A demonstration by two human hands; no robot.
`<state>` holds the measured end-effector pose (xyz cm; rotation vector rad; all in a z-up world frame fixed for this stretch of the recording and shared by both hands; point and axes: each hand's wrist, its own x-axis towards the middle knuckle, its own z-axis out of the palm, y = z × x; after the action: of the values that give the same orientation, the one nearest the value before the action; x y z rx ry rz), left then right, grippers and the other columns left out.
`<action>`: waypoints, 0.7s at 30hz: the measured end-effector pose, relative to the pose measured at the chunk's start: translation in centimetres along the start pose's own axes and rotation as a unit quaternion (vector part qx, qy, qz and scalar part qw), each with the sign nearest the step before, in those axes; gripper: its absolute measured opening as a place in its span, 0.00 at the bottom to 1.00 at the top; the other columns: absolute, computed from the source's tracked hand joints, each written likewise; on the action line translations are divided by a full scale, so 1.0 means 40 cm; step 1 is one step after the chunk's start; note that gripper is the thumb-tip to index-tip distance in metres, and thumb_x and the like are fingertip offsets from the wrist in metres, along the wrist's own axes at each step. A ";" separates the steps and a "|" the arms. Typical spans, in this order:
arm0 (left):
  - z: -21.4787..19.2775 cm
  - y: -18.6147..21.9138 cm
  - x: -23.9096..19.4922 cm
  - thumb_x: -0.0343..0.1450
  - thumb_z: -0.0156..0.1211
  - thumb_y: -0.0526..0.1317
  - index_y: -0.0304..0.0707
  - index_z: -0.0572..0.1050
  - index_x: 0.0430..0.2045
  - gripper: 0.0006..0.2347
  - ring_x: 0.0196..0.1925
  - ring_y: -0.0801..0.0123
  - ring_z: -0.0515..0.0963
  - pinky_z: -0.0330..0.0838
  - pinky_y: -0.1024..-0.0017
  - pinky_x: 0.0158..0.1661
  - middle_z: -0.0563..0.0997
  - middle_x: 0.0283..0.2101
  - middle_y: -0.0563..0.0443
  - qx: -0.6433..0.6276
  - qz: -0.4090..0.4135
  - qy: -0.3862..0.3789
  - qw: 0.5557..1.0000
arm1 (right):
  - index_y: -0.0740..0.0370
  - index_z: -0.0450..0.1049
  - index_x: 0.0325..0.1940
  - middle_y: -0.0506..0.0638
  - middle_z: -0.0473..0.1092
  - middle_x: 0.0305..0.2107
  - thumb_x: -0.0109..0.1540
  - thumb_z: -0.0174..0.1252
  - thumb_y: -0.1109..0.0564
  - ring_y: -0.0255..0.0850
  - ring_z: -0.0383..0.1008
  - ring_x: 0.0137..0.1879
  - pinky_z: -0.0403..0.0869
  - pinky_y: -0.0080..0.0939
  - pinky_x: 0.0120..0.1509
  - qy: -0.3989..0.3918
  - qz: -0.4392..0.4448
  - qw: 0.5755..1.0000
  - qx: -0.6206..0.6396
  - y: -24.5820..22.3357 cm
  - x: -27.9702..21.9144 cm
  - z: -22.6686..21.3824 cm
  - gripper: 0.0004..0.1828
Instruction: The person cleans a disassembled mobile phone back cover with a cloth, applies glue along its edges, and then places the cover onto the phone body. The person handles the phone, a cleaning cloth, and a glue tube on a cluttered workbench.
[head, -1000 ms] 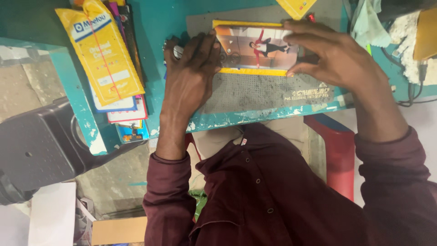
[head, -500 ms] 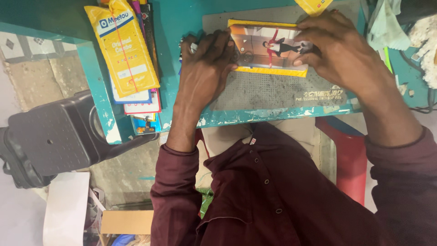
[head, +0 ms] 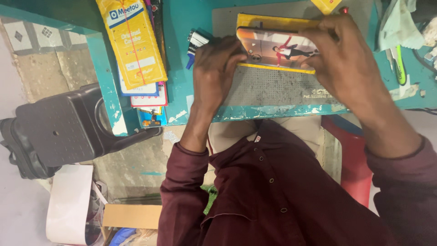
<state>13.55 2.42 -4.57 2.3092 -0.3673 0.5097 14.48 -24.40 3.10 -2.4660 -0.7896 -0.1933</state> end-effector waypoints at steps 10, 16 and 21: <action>-0.002 0.015 0.002 0.70 0.72 0.33 0.34 0.81 0.43 0.10 0.41 0.62 0.86 0.79 0.68 0.43 0.85 0.42 0.47 -0.110 -0.110 0.022 0.988 | 0.65 0.78 0.57 0.55 0.64 0.52 0.61 0.73 0.67 0.47 0.71 0.55 0.76 0.43 0.56 0.048 -0.019 0.998 -0.048 -0.010 -0.050 0.031 0.21; -0.006 0.028 -0.008 0.71 0.70 0.32 0.32 0.79 0.43 0.09 0.44 0.58 0.84 0.78 0.64 0.46 0.84 0.44 0.46 -0.081 -0.047 0.051 0.994 | 0.68 0.80 0.56 0.55 0.70 0.47 0.66 0.72 0.67 0.43 0.74 0.45 0.75 0.41 0.49 0.076 0.044 0.995 0.053 -0.017 -0.056 0.029 0.15; -0.008 0.031 -0.018 0.70 0.71 0.30 0.32 0.79 0.43 0.09 0.42 0.60 0.84 0.78 0.67 0.43 0.84 0.42 0.46 -0.108 -0.072 0.040 0.991 | 0.70 0.79 0.51 0.57 0.70 0.46 0.68 0.72 0.68 0.44 0.74 0.44 0.75 0.43 0.50 0.062 0.049 0.994 0.071 -0.026 -0.053 0.029 0.09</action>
<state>12.34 1.87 -3.95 2.0808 -0.2042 0.4663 12.13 -24.14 1.99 -2.3266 -0.6072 -0.2440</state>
